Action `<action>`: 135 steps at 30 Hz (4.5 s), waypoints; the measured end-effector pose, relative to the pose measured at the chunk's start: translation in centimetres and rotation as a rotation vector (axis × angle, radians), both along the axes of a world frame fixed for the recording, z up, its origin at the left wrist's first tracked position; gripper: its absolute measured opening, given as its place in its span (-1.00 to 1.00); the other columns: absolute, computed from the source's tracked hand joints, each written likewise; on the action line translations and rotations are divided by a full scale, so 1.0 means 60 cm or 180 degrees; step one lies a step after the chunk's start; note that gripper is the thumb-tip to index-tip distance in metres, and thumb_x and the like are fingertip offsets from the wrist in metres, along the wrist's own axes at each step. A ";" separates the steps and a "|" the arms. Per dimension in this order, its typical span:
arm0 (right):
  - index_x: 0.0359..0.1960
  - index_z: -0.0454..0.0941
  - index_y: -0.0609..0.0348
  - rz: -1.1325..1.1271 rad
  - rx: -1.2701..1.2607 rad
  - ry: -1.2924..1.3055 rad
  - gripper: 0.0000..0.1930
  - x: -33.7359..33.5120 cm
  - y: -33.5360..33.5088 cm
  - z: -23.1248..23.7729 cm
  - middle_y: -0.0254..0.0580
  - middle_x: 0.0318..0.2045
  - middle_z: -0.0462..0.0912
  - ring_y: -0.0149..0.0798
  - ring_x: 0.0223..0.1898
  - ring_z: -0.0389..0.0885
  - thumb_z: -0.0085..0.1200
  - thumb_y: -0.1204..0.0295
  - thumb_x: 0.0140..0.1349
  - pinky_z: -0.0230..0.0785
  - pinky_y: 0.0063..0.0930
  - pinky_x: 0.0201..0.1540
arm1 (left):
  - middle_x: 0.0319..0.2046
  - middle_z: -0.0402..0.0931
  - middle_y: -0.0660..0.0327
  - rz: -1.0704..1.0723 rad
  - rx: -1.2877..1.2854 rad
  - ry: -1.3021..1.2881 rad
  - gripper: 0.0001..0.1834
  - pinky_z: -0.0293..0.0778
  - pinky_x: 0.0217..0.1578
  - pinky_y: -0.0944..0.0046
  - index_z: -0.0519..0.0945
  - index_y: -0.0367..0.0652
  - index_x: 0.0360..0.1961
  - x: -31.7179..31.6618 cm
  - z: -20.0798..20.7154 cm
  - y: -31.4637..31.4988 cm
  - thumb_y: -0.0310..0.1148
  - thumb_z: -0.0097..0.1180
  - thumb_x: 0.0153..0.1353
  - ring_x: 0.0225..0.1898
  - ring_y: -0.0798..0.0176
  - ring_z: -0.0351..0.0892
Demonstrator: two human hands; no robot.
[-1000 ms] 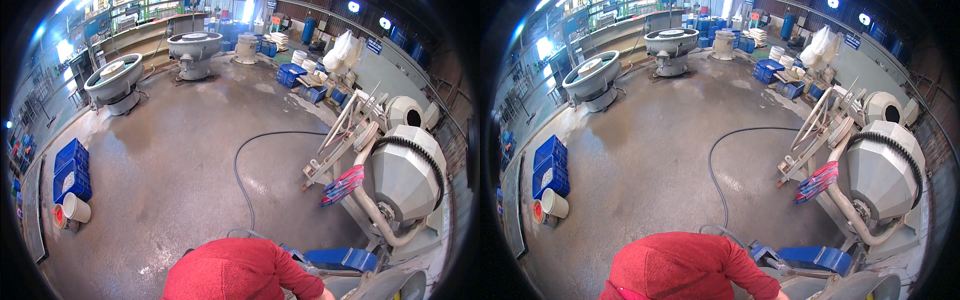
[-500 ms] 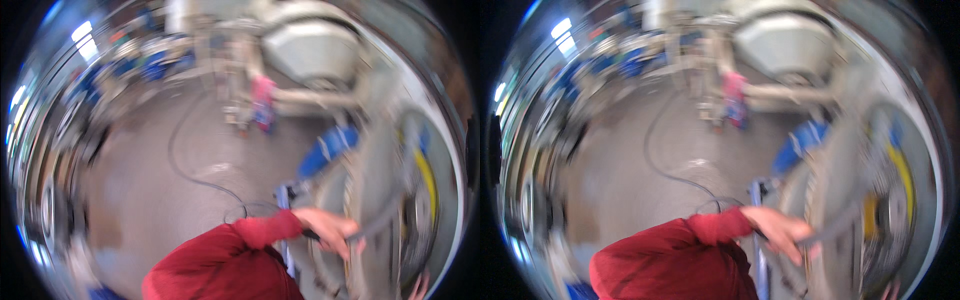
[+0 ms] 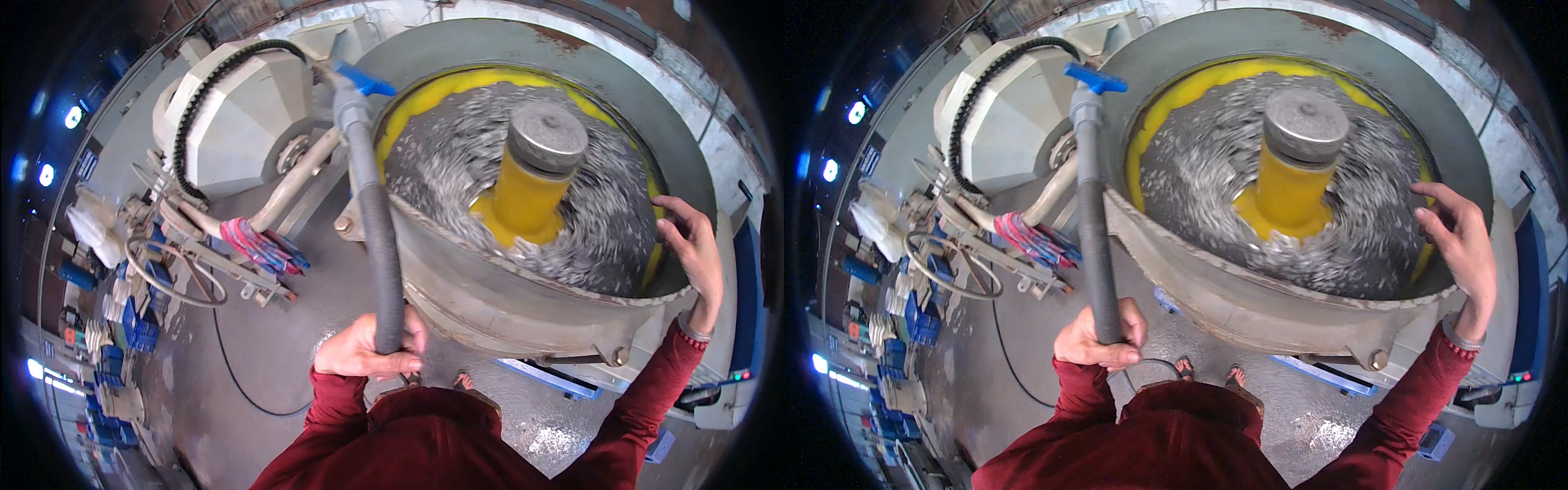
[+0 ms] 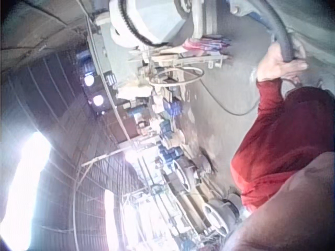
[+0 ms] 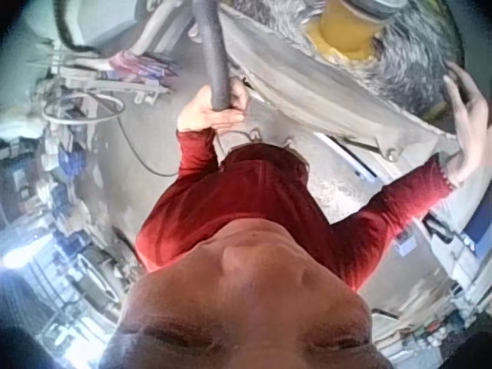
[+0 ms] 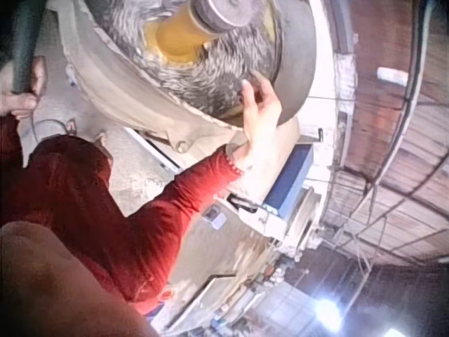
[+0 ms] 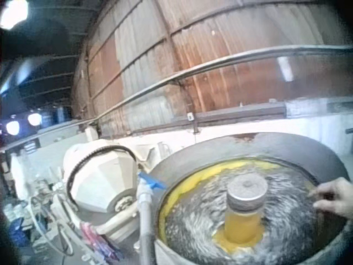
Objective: The person adds water to a vibratory finishing machine containing metal parts using a red scoop and then a hose.
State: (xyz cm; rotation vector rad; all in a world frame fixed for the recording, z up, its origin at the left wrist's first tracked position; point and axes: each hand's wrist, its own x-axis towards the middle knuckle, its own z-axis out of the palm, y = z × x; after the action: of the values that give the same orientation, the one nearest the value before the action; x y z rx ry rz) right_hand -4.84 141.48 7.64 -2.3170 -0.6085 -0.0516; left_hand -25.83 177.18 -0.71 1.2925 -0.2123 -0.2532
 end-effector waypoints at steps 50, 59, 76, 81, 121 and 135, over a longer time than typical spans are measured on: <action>-0.17 0.49 0.26 0.0021 0.0139 0.0222 -0.74 0.013 -0.009 -0.007 -0.47 -0.63 0.35 -0.59 -0.56 0.26 0.03 0.41 0.12 0.15 -0.67 -0.50 | -0.76 0.33 0.09 0.0029 -0.0218 -0.0566 -0.75 0.19 -0.79 0.38 0.34 -0.43 -0.45 0.010 -0.035 0.014 -0.63 0.20 -0.08 -0.79 0.34 0.29; -0.16 0.48 0.30 0.0033 0.0099 0.0135 -0.72 0.014 -0.010 -0.003 -0.38 -0.61 0.45 -0.57 -0.54 0.30 0.04 0.41 0.11 0.18 -0.63 -0.49 | -0.82 0.22 0.17 0.0329 -0.0690 -0.0415 -0.78 0.08 -0.86 0.41 0.28 -0.45 -0.48 0.008 -0.037 -0.011 -0.71 0.10 -0.06 -0.85 0.38 0.19; -0.16 0.49 0.29 -0.0063 0.0082 0.0099 -0.73 0.005 -0.003 -0.001 -0.43 -0.65 0.35 -0.56 -0.58 0.26 0.05 0.42 0.12 0.17 -0.63 -0.50 | -0.67 0.38 0.15 0.0336 -0.0124 0.0052 -0.79 0.17 -0.77 0.42 0.37 -0.38 -0.42 0.001 -0.016 -0.005 -0.66 0.17 -0.04 -0.75 0.42 0.30; -0.16 0.49 0.29 -0.0078 0.0073 0.0097 -0.73 0.003 0.002 0.000 -0.43 -0.65 0.35 -0.57 -0.58 0.26 0.03 0.42 0.13 0.16 -0.63 -0.50 | -0.67 0.37 0.16 0.0303 -0.0043 0.0067 -0.79 0.18 -0.76 0.43 0.37 -0.38 -0.42 0.001 -0.017 -0.002 -0.66 0.17 -0.04 -0.75 0.43 0.30; -0.17 0.48 0.29 -0.0189 -0.0089 -0.0059 -0.75 0.004 -0.007 0.002 -0.40 -0.68 0.29 -0.53 -0.60 0.18 0.04 0.46 0.11 0.08 -0.57 -0.54 | -0.66 0.38 0.16 0.0053 -0.0059 0.0118 -0.78 0.19 -0.77 0.42 0.37 -0.39 -0.41 0.001 -0.004 -0.001 -0.60 0.19 -0.02 -0.76 0.41 0.31; 0.22 0.16 0.11 0.1192 0.0088 -0.0244 -0.48 -0.006 0.128 0.051 -0.21 -0.12 0.44 -0.47 -0.30 0.39 -0.18 0.16 0.27 0.27 -0.67 -0.36 | -0.49 0.40 0.14 -0.2806 -0.0150 -0.1075 -0.81 0.34 -0.47 0.24 0.36 -0.28 -0.30 -0.032 0.012 -0.049 -0.40 0.05 0.17 -0.48 0.15 0.44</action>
State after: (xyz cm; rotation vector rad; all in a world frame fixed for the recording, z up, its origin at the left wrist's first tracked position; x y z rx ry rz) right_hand -5.20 149.19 10.69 -2.1460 -1.0633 0.0273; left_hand -27.76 174.22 0.04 1.1216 -1.0748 -0.7696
